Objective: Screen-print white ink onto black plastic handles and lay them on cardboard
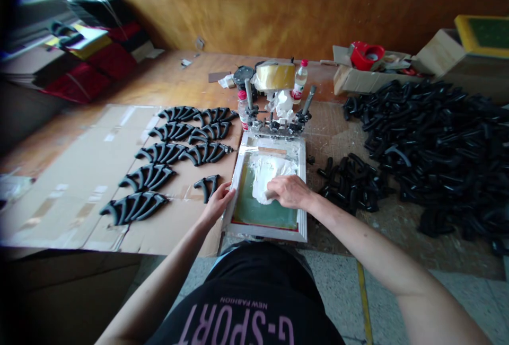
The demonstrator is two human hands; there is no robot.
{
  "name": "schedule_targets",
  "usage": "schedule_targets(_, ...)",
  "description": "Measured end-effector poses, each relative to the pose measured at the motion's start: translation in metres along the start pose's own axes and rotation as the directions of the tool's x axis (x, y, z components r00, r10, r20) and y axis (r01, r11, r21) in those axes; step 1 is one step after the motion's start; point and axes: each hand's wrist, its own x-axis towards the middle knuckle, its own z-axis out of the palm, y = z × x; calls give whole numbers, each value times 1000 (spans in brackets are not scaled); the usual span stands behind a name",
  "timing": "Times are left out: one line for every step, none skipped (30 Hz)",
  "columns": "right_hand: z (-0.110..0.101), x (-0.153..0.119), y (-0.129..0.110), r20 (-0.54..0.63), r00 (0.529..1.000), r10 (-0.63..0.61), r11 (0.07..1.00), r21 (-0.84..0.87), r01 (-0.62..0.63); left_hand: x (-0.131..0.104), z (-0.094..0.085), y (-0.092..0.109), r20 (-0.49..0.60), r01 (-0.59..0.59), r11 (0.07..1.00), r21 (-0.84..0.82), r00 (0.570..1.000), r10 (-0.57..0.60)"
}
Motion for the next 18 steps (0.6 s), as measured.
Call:
schedule_targets(3,1,-1,-50,998,47,999,-12,-47,-1,0,2,1,-2,1000,-11,1000,2)
schedule_targets(7,1,-3,-97,992,75,997,-29,-78,-2,-1,4,7,-3,1000,-25,1000,3)
schedule_targets(12,0,-6,-128,989,75,996,-46,-81,-3,-1,6,16,-3,999,-38,1000,4)
schedule_targets(16,-2,-10,-136,989,52,997,-54,-60,-4,-1,8,27,-2,999,-48,1000,3)
schedule_targets(20,-4,-13,-123,992,22,998,-50,-29,-5,-1,9,34,2,999,-53,999,0)
schedule_targets(21,-6,-16,-105,994,5,999,-31,-8,-5,-1,10,39,6,998,-55,999,-3)
schedule_targets(20,-5,-17,-96,995,13,1000,-2,-13,-5,-1,11,39,9,998,-55,999,-6)
schedule_targets(16,-1,-17,-105,993,47,999,31,-44,-6,-2,12,36,8,998,-59,999,-6)
schedule_targets(10,6,-15,-132,986,101,994,65,-93,-6,-3,14,38,4,998,-68,999,-2)
schedule_targets(1,16,-10,-174,971,162,984,97,-147,-8,-5,18,43,-1,996,-85,999,4)
schedule_targets(-8,27,-3,-218,950,222,972,122,-199,-10,-8,24,54,-6,994,-106,998,12)
schedule_targets(-19,39,6,-256,926,278,958,142,-249,-13,-11,32,64,-8,992,-126,998,17)
schedule_targets(-31,49,17,-281,901,329,943,155,-296,-16,-15,42,69,-11,989,-148,997,22)
schedule_targets(-42,56,31,-301,874,382,923,167,-347,-20,-19,54,69,-17,985,-172,997,29)
schedule_targets(-53,58,46,-323,838,440,898,183,-401,-24,-24,67,62,-24,979,-200,997,37)
schedule_targets(-63,56,63,-358,788,500,866,206,-456,-27,-27,81,50,-31,973,-230,998,44)
schedule_targets(-70,49,79,-406,723,559,829,237,-507,-28,-31,95,31,-45,965,-259,998,55)
schedule_targets(-74,38,94,-456,648,610,789,271,-552,-29,-33,109,7,-72,954,-290,997,77)
